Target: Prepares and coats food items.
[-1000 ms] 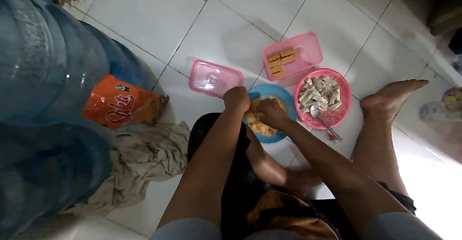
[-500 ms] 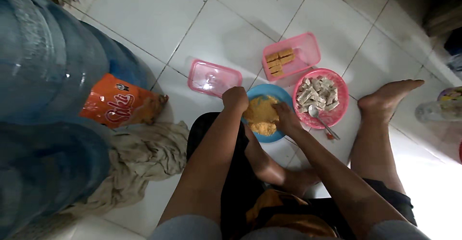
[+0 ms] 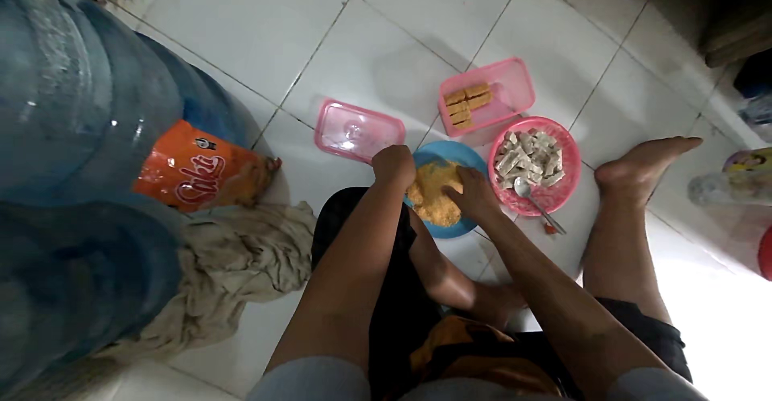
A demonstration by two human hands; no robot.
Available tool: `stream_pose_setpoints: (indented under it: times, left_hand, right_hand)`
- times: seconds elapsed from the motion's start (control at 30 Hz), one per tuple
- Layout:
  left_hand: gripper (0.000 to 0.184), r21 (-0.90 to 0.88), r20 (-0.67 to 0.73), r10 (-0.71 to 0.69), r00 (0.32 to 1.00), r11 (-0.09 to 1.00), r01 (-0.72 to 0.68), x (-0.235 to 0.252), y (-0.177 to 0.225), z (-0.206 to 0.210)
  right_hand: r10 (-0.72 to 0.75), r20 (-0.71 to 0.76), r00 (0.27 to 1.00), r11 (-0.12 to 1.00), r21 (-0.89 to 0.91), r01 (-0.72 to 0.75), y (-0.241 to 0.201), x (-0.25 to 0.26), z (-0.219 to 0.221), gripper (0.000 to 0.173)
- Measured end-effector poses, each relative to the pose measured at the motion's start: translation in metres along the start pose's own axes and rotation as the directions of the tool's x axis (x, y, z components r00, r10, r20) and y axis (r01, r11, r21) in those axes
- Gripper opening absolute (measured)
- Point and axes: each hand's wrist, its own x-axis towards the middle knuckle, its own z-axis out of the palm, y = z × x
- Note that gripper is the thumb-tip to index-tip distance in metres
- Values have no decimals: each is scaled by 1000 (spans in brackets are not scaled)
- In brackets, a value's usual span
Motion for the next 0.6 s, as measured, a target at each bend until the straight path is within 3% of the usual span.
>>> stream_pose_setpoints:
  times: [0.1,0.23,0.37,0.53,0.6]
  left_hand:
    - [23,-11,4,-3,1000,1000,3,-1,0,0]
    - [25,-35,-4,12,1000,999,-12,-3,-1,-1]
    - [25,-40,-9,19,1000,999,-19,-2,-1,-1]
    - [27,-28,-3,8,1000,1000,-8,-2,-1,0]
    - [25,-33,-9,18,1000,999,-18,-1,-1,0]
  right_hand:
    - [40,-37,998,992,-118,-44,-10,0,18,88]
    - [75,6,997,992,-102,-74,-18,5,24,63]
    - [134,-11,991,988,-71,-134,-23,14,15,55]
    - [17,24,1000,990,140,-20,-16,-9,-4,60]
    - [14,31,999,998,60,-16,-3,-20,-6,78]
